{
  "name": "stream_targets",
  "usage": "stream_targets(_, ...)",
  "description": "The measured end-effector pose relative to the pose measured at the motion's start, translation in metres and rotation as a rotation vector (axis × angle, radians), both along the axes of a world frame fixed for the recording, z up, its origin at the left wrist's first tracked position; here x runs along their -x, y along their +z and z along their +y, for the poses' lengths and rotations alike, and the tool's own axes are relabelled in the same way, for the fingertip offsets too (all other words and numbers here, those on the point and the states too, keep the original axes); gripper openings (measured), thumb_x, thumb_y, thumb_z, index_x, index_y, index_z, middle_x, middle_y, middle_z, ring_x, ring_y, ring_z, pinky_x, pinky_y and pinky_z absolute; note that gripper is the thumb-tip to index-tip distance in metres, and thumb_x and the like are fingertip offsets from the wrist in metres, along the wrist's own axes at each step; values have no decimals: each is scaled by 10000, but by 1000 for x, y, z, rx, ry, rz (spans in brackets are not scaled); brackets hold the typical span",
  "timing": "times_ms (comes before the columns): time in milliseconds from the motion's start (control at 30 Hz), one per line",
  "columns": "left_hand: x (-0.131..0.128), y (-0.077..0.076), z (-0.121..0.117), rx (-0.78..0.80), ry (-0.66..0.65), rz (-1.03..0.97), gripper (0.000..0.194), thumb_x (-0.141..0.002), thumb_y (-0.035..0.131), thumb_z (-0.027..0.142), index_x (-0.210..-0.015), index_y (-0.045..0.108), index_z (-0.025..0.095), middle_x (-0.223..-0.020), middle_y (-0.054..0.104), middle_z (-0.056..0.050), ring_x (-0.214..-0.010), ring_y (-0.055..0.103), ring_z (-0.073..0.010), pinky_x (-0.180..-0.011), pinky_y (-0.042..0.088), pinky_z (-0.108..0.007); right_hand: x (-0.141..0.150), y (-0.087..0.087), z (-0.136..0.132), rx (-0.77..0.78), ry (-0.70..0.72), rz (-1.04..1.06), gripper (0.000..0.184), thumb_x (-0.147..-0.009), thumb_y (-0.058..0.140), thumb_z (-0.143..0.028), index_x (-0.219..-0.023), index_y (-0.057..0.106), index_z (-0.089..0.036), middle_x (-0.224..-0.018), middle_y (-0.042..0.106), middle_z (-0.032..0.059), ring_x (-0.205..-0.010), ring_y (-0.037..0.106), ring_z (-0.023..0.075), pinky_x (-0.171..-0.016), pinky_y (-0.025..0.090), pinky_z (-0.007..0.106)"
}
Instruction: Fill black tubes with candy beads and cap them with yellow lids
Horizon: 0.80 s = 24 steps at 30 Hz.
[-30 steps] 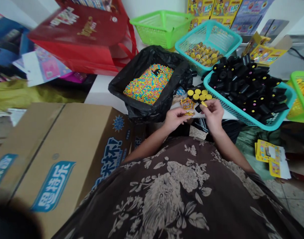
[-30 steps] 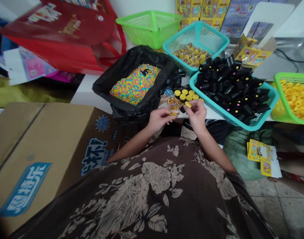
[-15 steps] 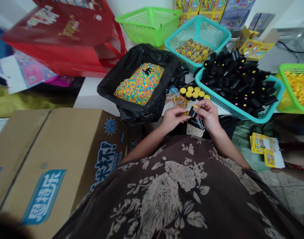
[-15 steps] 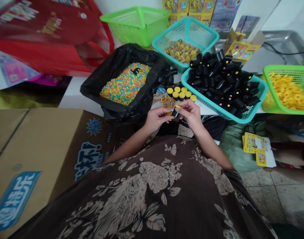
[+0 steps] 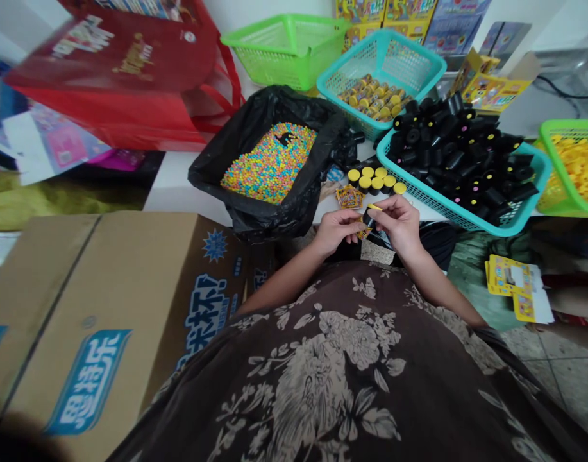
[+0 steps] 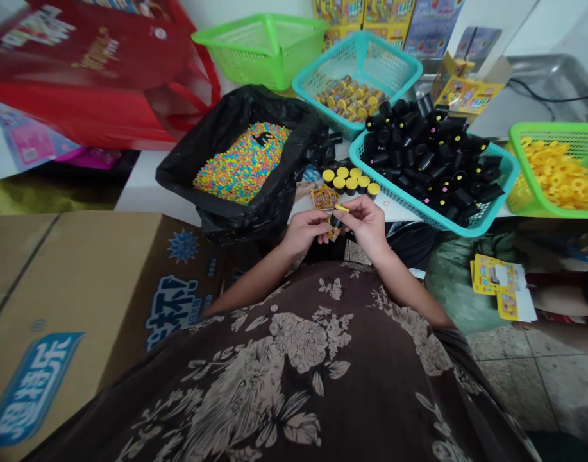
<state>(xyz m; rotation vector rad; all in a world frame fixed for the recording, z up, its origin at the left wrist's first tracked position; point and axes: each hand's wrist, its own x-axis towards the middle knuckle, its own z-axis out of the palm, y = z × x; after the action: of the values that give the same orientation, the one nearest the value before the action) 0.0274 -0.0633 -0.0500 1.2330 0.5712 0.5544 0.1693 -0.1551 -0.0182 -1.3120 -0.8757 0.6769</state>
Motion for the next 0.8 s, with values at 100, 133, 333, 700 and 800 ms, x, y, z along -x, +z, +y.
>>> stream_targets(100, -6, -2, -2, 52, 52, -42, 427, -575, 950, 436, -827, 753, 153, -705, 702, 1, -566, 576, -95, -501, 429, -232, 4, -4, -1, -13, -48, -21, 479, -677, 902, -621, -812, 612, -265, -651, 629, -52, -498, 520, 122, -471, 500, 292)
stream_targets(133, -7, -2, -3, 70, 73, -58, 438, -557, 964, 430, -821, 749, 154, -731, 711, 1, -615, 596, -101, -545, 458, -235, 5, -5, -1, -14, -61, -21, 483, -674, 904, -629, -814, 617, -266, -640, 618, -55, -499, 518, 124, -476, 508, 297)
stream_targets(333, -12, 6, -13, 305, -6, -153, 570, -502, 1004, 522, -812, 689, 163, -757, 719, 10, -690, 661, -131, -680, 541, -288, 7, -7, -6, -2, -25, 14, 476, -669, 903, -648, -770, 654, -255, -597, 608, -55, -487, 527, 127, -459, 506, 292)
stream_targets(700, -13, 11, -15, 350, -75, -147, 470, -540, 1000, 421, -730, 651, 172, -686, 682, 13, -642, 637, -112, -620, 497, -260, 3, -14, -7, -28, -67, 90, 341, -682, 892, -511, -746, 683, -249, -600, 626, -63, -420, 452, 91, -403, 381, 254)
stream_targets(800, -15, 13, -16, 346, -62, -134, 531, -464, 1022, 463, -702, 647, 173, -676, 681, 14, -623, 620, -110, -622, 491, -263, 5, -15, -8, -54, -86, 143, 300, -668, 896, -462, -737, 696, -248, -592, 623, -65, -415, 450, 88, -394, 337, 243)
